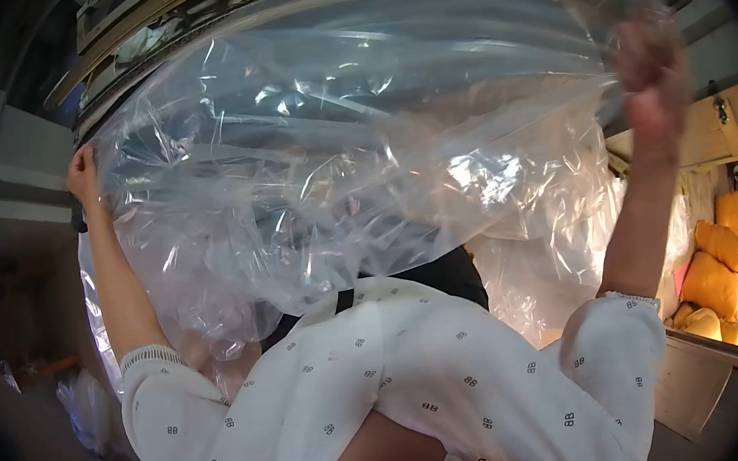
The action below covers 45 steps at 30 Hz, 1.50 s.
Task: Wrapping a large rectangular foam mattress or block with plastic sheeting.
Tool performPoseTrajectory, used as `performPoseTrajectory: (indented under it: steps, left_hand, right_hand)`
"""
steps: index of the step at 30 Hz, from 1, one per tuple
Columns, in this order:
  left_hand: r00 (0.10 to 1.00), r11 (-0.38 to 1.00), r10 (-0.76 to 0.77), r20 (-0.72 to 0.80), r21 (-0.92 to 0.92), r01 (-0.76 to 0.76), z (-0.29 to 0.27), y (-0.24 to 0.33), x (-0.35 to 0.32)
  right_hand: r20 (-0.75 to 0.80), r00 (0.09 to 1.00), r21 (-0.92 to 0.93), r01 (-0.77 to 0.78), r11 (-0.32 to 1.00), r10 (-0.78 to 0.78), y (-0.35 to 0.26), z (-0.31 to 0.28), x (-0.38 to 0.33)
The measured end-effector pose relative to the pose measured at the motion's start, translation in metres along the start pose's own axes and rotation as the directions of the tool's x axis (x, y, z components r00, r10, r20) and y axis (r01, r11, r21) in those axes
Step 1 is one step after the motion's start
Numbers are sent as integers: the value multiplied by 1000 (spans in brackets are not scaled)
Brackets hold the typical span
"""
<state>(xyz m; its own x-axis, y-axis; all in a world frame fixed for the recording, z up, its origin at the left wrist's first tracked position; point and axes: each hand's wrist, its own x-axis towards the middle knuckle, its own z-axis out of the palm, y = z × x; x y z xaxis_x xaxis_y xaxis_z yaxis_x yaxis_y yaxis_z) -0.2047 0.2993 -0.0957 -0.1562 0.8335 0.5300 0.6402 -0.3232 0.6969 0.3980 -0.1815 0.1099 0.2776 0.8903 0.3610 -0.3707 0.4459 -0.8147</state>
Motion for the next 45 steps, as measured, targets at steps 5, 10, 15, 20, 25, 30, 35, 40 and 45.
performPoseTrajectory:
  steps: [5,10,15,20,25,30,35,40,45]
  left_hand:
    - [973,989,135,186,32,-143,-18,78,-43]
    - [963,986,66,262,132,-104,-74,44,-59]
    - [982,998,-69,177,5,69,-103,49,-72]
    - [985,996,-75,153,68,65,-104,18,-57]
    - [971,987,-140,193,103,122,-105,-4,-52]
    - [947,975,-223,233,49,218,-103,-38,-35]
    - [943,977,-211,259,74,198,-110,-64,-26]
    - [936,969,-248,248,50,244,-107,-49,-29]
    - [905,927,-348,243,-53,371,-106,-63,-22]
  right_hand:
    - [-506,734,-816,-237,526,-454,-6,-49,-36]
    - [-663,748,-741,-651,165,-23,87,-91,-145]
    - [-119,972,-858,-204,-470,-205,89,-47,-93]
    - [-189,975,-978,-197,-71,-114,124,-36,-20]
    - [-133,982,-981,-150,-126,-133,129,-68,-3]
    - [-178,976,-984,-180,-3,-128,127,-94,-11]
    - [-146,969,-989,-142,34,-202,131,-97,-20]
    - [-521,843,-817,-446,367,-135,154,-99,-67]
    - [-613,746,-293,-521,802,260,184,-85,-61]
